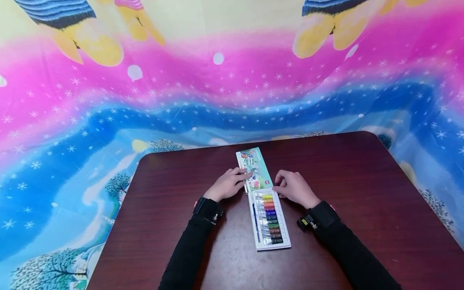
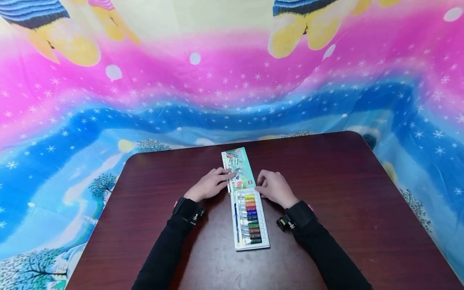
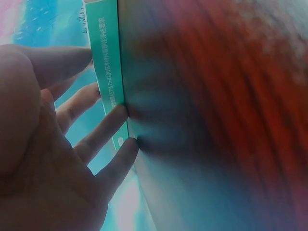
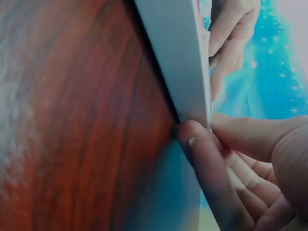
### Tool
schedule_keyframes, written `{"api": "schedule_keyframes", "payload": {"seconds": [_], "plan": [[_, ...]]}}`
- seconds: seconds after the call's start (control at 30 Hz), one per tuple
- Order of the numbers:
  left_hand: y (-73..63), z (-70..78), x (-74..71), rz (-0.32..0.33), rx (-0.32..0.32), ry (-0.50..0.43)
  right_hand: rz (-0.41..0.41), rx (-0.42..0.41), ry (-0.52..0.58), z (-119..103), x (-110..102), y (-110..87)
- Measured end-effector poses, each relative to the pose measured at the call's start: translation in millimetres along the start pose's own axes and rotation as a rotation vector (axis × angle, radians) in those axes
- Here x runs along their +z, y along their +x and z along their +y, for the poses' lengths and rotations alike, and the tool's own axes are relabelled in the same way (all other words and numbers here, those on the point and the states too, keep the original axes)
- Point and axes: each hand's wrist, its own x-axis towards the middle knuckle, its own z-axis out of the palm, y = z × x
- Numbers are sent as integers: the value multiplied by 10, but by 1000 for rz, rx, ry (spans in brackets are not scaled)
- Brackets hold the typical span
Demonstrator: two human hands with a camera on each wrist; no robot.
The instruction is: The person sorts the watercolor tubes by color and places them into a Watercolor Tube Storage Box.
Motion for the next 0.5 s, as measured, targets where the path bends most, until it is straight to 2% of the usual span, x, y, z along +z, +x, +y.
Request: {"api": "schedule_keyframes", "payload": {"seconds": [0.2,0.4,0.5], "plan": [[3,-2,11,-3,-13,15,-53,-7,-78,-138,-57,-125],[-2,2,10,2,-18,14,-194,-47,-104,-312,-80,-264],[-6,5,15,-4,-24,5,-242,-33,-176,-406,-67,-344]]}}
